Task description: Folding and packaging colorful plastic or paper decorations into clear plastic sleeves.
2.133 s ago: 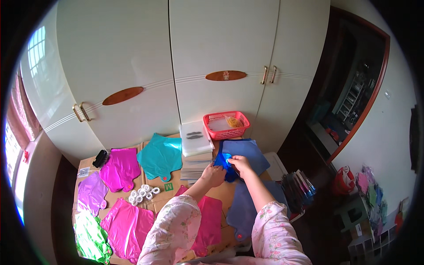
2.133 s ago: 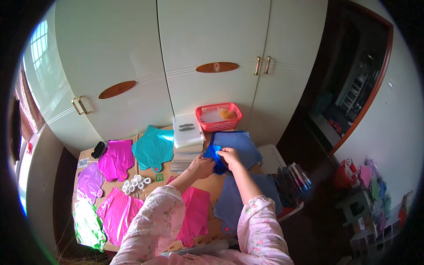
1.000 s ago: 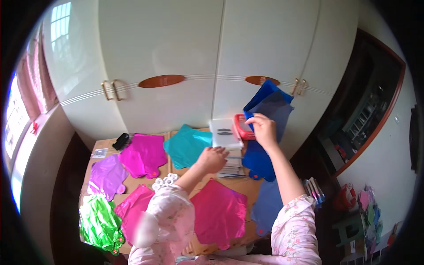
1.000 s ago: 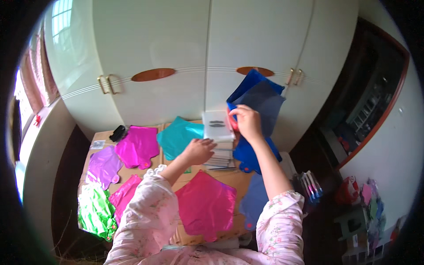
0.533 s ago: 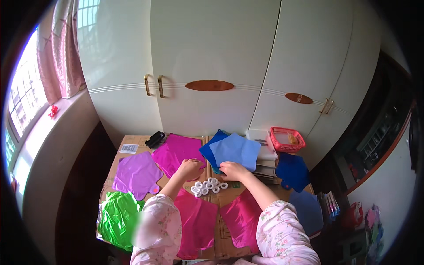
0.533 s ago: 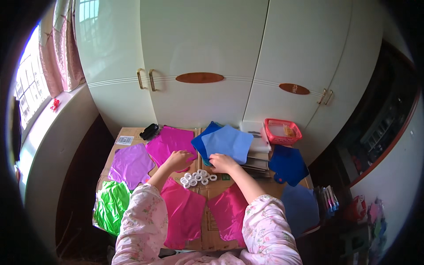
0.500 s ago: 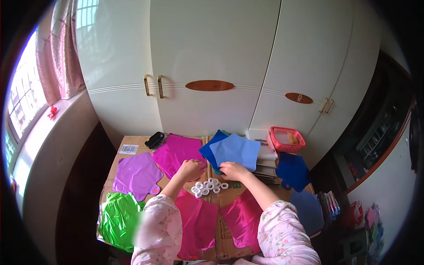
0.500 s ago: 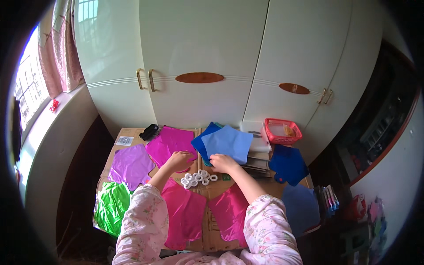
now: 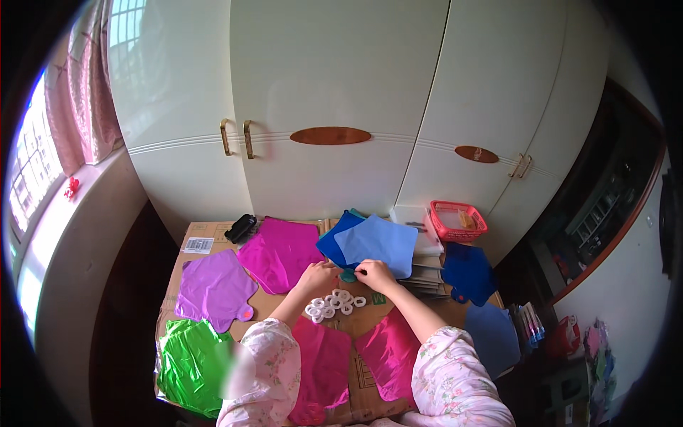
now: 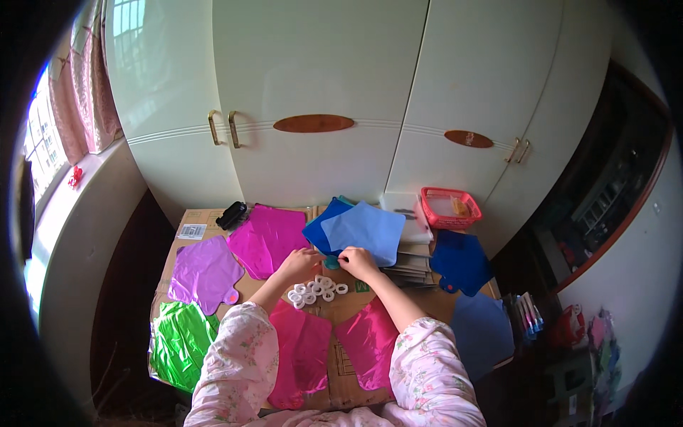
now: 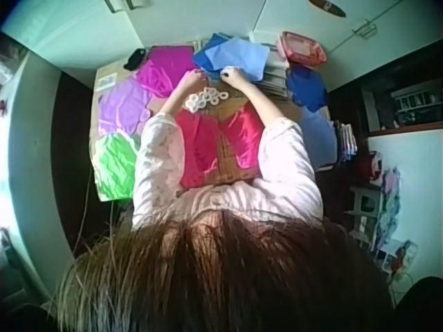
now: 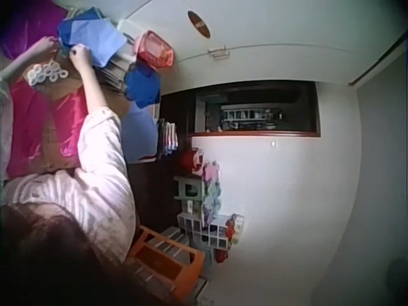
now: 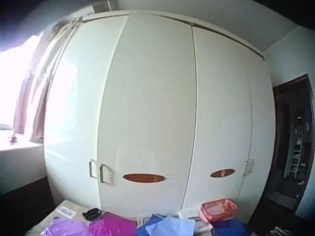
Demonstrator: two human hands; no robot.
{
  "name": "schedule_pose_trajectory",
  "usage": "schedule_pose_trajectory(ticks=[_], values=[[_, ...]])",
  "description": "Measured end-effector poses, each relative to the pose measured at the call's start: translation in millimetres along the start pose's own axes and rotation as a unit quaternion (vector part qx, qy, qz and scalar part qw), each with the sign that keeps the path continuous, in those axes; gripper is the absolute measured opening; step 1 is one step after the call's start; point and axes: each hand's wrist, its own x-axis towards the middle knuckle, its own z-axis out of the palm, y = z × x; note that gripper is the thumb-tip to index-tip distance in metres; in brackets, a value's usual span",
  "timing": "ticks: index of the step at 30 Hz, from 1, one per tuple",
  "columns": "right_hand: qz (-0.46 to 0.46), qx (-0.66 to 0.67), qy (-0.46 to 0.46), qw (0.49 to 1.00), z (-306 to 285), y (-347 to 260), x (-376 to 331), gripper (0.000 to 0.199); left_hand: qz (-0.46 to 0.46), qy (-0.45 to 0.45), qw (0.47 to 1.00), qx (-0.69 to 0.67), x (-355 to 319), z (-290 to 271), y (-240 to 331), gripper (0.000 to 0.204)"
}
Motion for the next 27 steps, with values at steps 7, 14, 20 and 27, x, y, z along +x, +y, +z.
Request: schedule_pose_trajectory(ticks=[7,14,20,27], values=[[0.211,0.116,-0.076,0.968,-12.1,0.2,10.4,0.015,-0.029,-0.059,0.997,0.04,10.0,2.5,8.3,0.03],[0.274,0.335,0.077,0.898,-9.1,42.6,34.5,0.019,-0.013,-0.135,0.983,0.124,14.7,12.3,5.1,0.03],[0.28,0.367,0.317,0.829,-107.0,86.5,60.8,0.023,-0.021,-0.185,0.966,0.178,18.1,10.2,10.5,0.028],[-0.009,0.103,0.428,0.898,-221.0,21.8,74.7,0.013,-0.039,-0.207,0.962,0.177,19.3,1.8,16.0,0.03]])
